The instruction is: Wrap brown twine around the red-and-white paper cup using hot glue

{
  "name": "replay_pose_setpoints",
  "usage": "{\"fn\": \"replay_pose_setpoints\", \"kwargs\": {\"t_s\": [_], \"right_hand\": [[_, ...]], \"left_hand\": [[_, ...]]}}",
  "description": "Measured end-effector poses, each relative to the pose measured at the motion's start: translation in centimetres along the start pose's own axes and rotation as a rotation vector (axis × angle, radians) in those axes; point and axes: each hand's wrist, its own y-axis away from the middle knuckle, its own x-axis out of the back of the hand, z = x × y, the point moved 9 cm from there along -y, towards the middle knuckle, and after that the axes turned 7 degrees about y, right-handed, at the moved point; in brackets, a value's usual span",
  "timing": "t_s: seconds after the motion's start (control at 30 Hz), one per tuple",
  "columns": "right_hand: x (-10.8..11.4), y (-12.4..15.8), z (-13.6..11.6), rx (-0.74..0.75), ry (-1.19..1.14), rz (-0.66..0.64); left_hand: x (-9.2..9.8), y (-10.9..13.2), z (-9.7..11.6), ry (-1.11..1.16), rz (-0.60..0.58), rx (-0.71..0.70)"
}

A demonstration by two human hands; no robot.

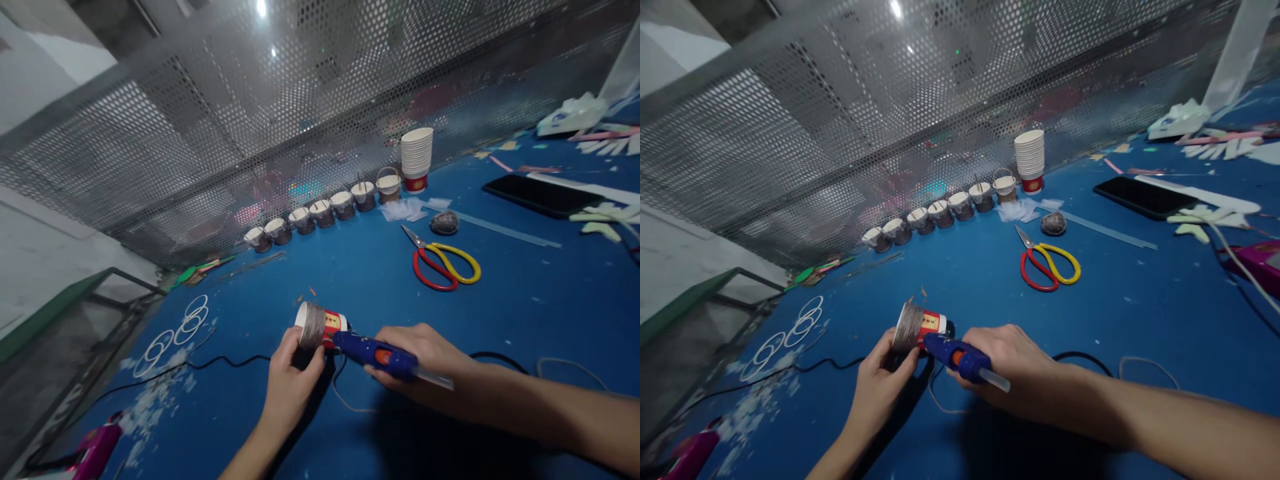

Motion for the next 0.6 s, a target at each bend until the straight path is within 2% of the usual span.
{"fn": "replay_pose_setpoints", "kwargs": {"t_s": [0.23, 0.4, 0.6], "right_hand": [[0.1, 0.3, -1.3, 0.18, 0.088, 0.049], [0.4, 0.4, -1.1, 0.172, 0.082, 0.055], [0.1, 0.7, -1.7, 0.231, 0.156, 0.057]], "left_hand": [[-0.1, 0.0, -0.4, -0.005, -0.01, 0.025], [-0.1, 0.0, -0.2, 0.015, -0.014, 0.019], [-0.2, 0.0, 0.0, 0.021, -0.026, 0.02]]}}
